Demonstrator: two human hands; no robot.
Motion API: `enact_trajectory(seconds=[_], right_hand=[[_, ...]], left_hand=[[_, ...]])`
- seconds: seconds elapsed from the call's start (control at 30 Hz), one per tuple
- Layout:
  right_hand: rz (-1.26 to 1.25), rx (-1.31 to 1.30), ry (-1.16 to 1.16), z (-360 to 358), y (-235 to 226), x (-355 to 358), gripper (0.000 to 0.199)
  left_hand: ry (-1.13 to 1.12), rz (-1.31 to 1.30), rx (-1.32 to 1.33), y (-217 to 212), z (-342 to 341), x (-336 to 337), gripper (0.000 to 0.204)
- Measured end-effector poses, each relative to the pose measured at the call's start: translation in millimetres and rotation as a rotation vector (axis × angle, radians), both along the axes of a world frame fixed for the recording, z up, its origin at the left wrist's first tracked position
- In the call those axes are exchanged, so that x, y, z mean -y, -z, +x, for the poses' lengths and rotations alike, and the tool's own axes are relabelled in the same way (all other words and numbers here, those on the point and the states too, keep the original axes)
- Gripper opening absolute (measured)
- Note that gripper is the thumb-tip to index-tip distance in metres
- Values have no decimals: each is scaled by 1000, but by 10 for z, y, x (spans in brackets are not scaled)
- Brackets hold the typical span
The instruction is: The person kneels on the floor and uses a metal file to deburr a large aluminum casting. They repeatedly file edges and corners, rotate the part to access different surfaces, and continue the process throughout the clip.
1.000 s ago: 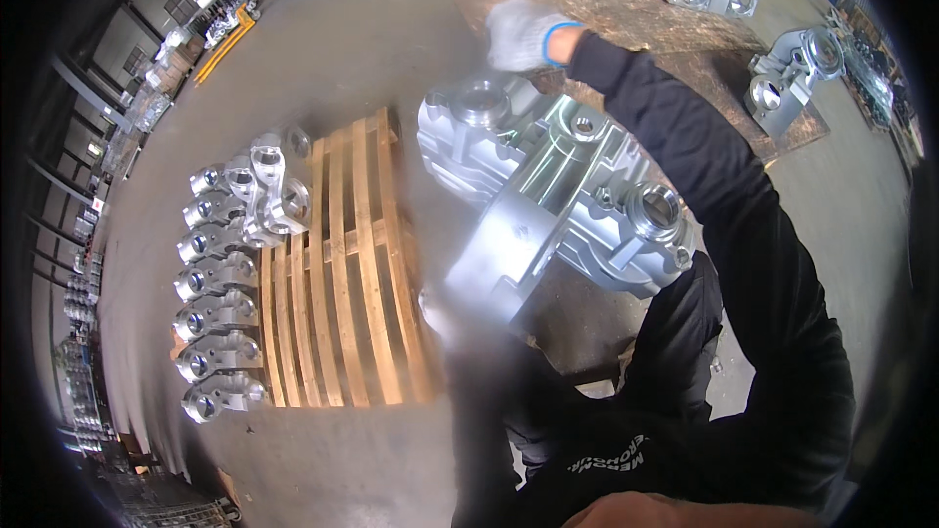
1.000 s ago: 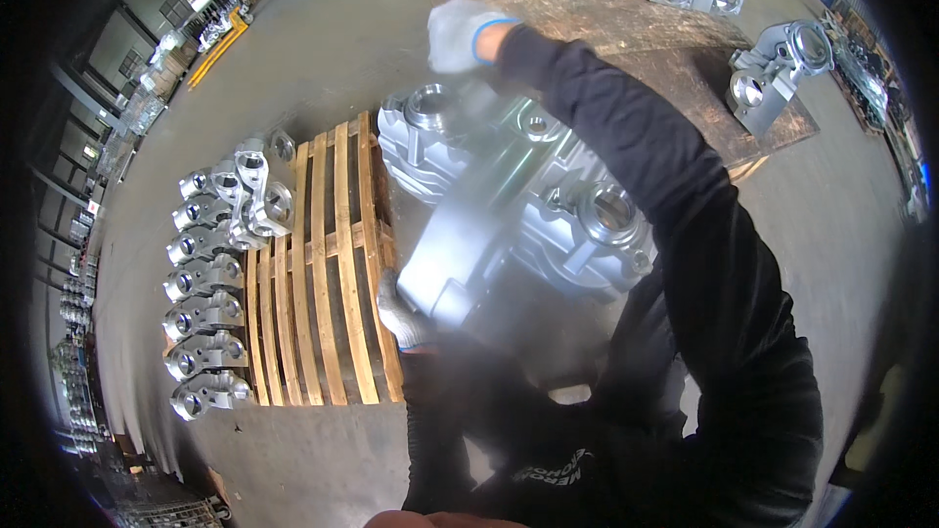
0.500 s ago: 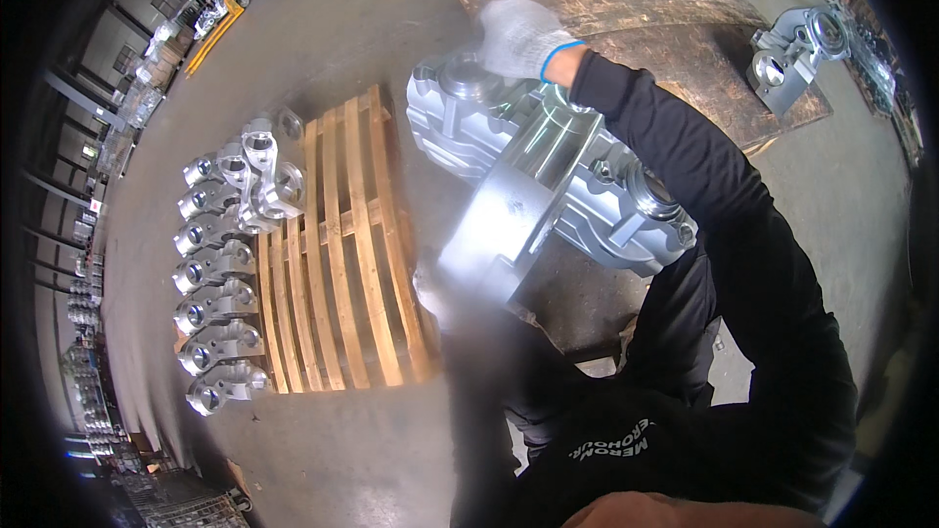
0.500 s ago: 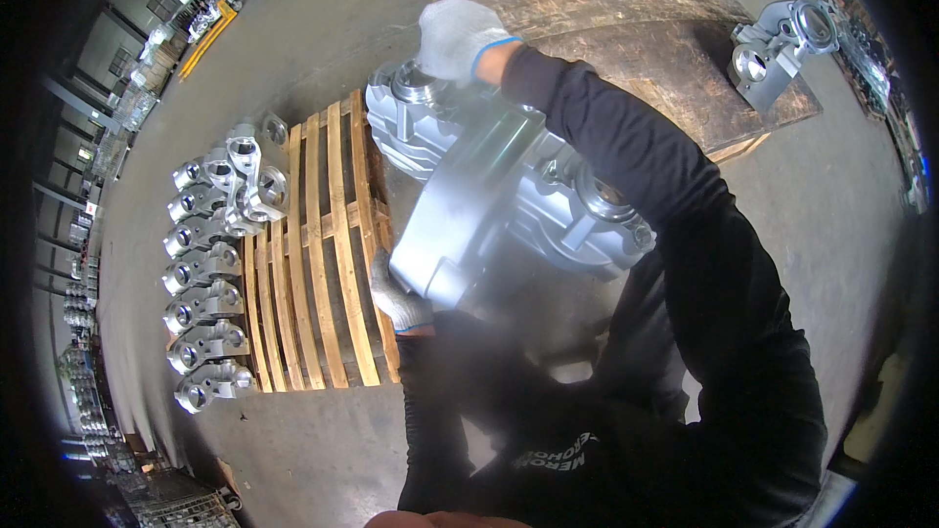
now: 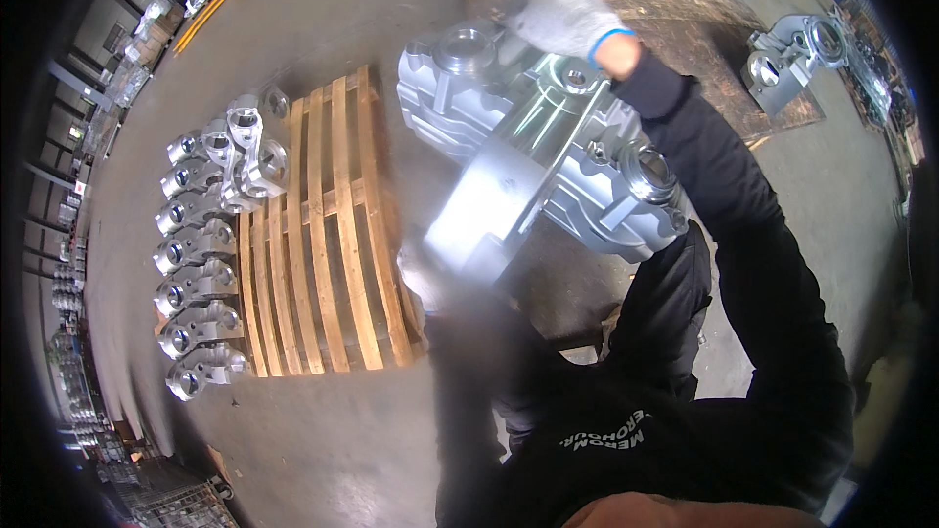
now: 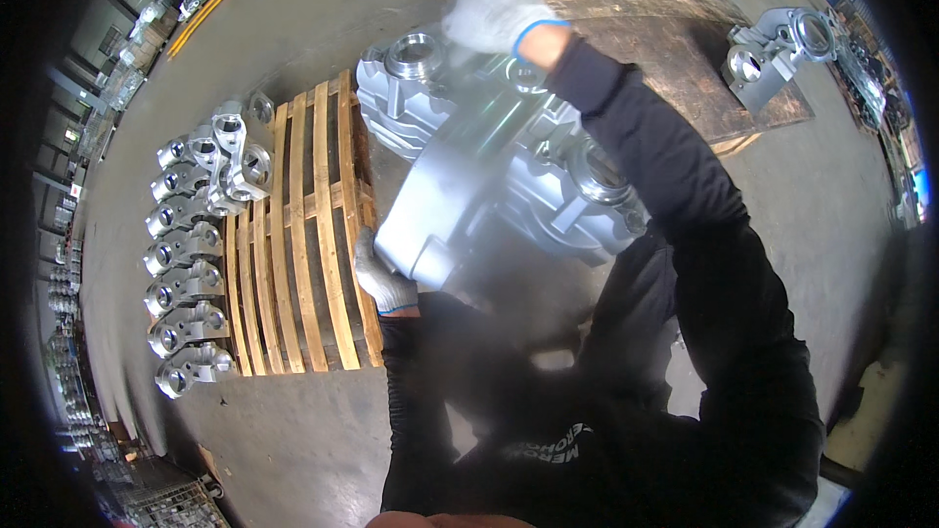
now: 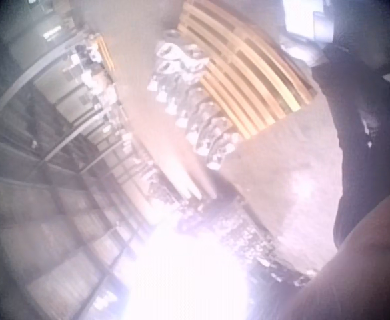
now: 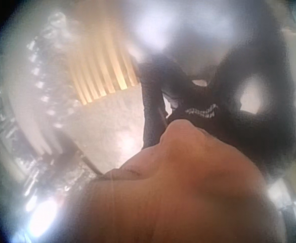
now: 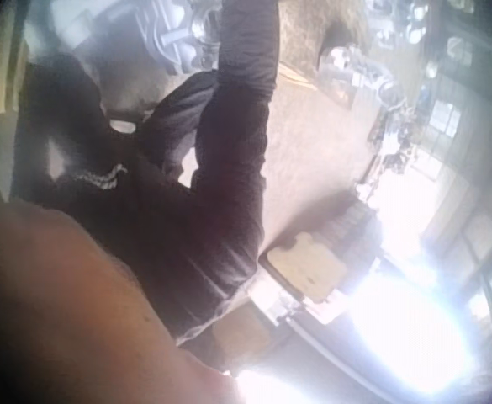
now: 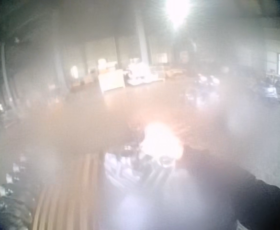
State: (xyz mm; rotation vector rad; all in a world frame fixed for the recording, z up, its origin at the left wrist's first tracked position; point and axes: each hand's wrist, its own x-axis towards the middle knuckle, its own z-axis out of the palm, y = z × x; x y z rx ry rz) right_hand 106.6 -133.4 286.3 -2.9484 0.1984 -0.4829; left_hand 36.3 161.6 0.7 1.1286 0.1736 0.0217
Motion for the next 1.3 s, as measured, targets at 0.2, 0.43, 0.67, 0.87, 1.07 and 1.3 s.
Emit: enact_trajectory(seconds=[0.2, 0.43, 0.67, 0.87, 1.07, 1.3], right_hand=[[18, -34, 9, -83, 58, -58, 32], [-20, 7, -13, -210, 54, -41, 34], [-29, 34, 11, -365, 19, -55, 35], [15, -23, 30, -378, 16, -129, 35], [-173, -70, -135, -442, -228, -108, 30], [-187, -199, -192, -528, -583, -178, 25]], left_hand=[[-6, -85, -4, 111, 211, -112, 32], [93, -387, -126, 111, 290, -183, 33], [-25, -394, -170, 459, 447, -137, 35], [54, -516, -40, 1132, 745, -289, 35], [95, -500, 92, 1047, 780, -236, 36], [71, -115, -214, -118, 297, -72, 31]])
